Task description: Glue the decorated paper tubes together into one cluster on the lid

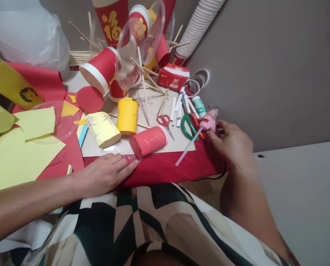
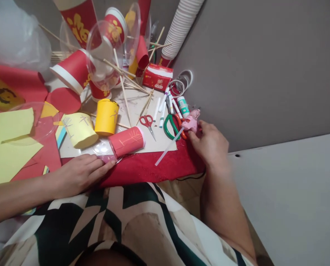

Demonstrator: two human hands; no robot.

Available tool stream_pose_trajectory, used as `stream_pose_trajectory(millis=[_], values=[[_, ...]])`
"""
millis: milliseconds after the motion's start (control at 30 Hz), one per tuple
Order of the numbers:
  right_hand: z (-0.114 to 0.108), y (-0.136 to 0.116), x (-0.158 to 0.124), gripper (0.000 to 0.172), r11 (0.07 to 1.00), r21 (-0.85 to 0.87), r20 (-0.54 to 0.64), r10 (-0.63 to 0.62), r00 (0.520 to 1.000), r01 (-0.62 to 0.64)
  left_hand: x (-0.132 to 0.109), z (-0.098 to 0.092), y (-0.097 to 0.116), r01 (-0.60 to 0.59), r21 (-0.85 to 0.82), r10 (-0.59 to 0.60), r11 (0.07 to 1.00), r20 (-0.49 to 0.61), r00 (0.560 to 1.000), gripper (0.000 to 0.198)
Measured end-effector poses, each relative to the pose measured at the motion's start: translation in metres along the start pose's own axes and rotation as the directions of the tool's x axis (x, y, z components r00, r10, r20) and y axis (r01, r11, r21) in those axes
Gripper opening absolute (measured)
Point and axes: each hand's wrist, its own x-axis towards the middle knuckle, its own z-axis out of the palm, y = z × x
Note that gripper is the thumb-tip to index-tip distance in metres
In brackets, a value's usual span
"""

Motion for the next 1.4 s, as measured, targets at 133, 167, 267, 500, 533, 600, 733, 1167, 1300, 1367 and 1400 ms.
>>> stream_pose_trajectory(millis=[133, 167, 267, 500, 533, 600, 733, 1167, 1300, 1367, 1400], values=[[0.001, -0.002, 0.001, 0.031, 1.0, -0.017, 0.015, 0.008, 1.0, -0.007, 0.0, -0.004, -0.001, -0.013, -0.006, 0.014, 1.0, 0.017, 1.0, 0.04], [0.001, -0.002, 0.002, 0.03, 1.0, -0.019, 0.02, 0.011, 1.0, -0.011, -0.001, -0.004, -0.001, -0.015, -0.006, 0.015, 1.0, 0.019, 1.0, 0.04], [0.003, -0.003, 0.005, 0.028, 0.999, -0.02, 0.036, 0.043, 0.998, -0.042, -0.001, -0.004, -0.001, -0.023, -0.009, 0.024, 1.0, 0.019, 1.0, 0.039], [0.005, -0.006, 0.009, 0.028, 0.989, 0.068, 0.034, 0.133, 0.991, -0.135, 0.0, -0.005, -0.001, -0.04, 0.033, 0.041, 0.999, -0.021, 0.999, 0.035], [0.004, -0.007, 0.009, 0.029, 0.986, 0.085, 0.028, 0.143, 0.989, -0.145, 0.0, -0.005, -0.001, -0.043, 0.033, 0.043, 0.999, -0.017, 0.999, 0.035], [0.0, -0.009, 0.007, 0.031, 0.98, 0.119, 0.013, 0.158, 0.987, -0.158, 0.0, -0.006, 0.0, -0.041, 0.025, 0.04, 0.999, 0.007, 0.999, 0.035], [-0.008, -0.012, 0.0, 0.032, 0.971, 0.171, -0.035, 0.175, 0.984, -0.167, 0.002, -0.006, 0.0, -0.027, 0.008, 0.027, 1.0, 0.034, 0.999, 0.036], [-0.049, -0.038, -0.018, 0.036, 0.309, 0.949, -0.121, 0.192, 0.974, 0.057, 0.022, -0.042, 0.001, 0.107, -0.007, -0.103, 0.994, -0.325, 0.94, 0.025], [-0.031, -0.058, -0.036, 0.037, 0.19, 0.959, 0.21, 0.008, 0.978, -0.208, 0.061, -0.043, 0.008, 0.184, 0.164, -0.148, 0.969, -0.211, 0.966, 0.06], [-0.024, -0.064, -0.043, 0.039, 0.176, 0.964, 0.206, -0.013, 0.978, -0.2, 0.077, -0.041, 0.009, 0.204, 0.215, -0.181, 0.955, -0.121, 0.976, 0.076], [-0.022, -0.067, -0.046, 0.039, 0.177, 0.966, 0.193, -0.008, 0.981, -0.188, 0.084, -0.04, 0.009, 0.216, 0.227, -0.204, 0.95, -0.072, 0.976, 0.082]])
